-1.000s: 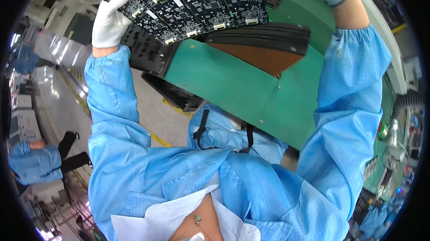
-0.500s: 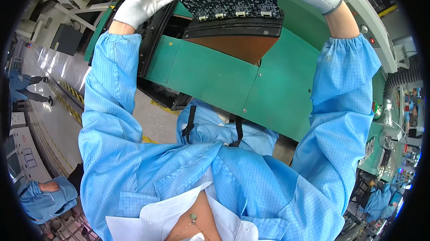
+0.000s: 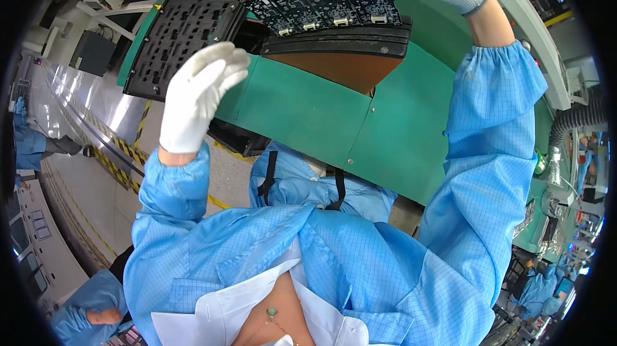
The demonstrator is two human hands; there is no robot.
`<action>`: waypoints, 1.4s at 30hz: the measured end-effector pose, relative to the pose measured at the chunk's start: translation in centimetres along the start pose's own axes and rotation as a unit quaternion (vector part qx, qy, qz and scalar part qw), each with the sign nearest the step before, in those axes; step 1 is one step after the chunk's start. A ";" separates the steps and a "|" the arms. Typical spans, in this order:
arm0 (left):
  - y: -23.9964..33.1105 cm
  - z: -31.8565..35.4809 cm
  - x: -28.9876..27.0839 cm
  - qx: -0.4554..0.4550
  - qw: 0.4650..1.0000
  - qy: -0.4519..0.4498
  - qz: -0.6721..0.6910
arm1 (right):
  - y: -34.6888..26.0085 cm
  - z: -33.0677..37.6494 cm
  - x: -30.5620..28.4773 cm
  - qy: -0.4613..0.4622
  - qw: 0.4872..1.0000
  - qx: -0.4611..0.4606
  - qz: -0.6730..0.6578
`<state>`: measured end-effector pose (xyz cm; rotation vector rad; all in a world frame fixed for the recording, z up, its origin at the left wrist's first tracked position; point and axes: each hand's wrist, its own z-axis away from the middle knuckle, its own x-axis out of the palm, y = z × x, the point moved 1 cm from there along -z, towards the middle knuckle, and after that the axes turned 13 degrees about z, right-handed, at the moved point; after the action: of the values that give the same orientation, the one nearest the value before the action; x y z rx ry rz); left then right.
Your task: Inspecting and organizing circuit board panels into trays on a manual assembly line station.
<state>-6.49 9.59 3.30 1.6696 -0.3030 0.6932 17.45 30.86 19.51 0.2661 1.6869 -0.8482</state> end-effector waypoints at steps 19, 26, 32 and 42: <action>-10.9 6.3 3.1 -0.142 0.988 -0.013 -0.054 | 0.4 -0.3 0.2 0.018 0.999 0.028 0.040; -10.8 6.3 2.8 -0.142 0.988 -0.013 -0.064 | 1.7 -0.8 0.7 0.028 0.999 0.020 0.013; -10.6 6.1 2.6 -0.134 0.989 -0.021 -0.054 | 7.7 -2.2 1.5 0.028 0.996 0.054 -0.060; -4.8 2.4 4.4 0.292 0.856 -0.052 -0.423 | 14.0 1.0 3.6 0.101 0.890 0.138 -0.422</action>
<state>0.29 9.15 1.87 2.1644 0.6235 0.0003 25.30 39.21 10.65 -0.2336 1.8791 -1.7631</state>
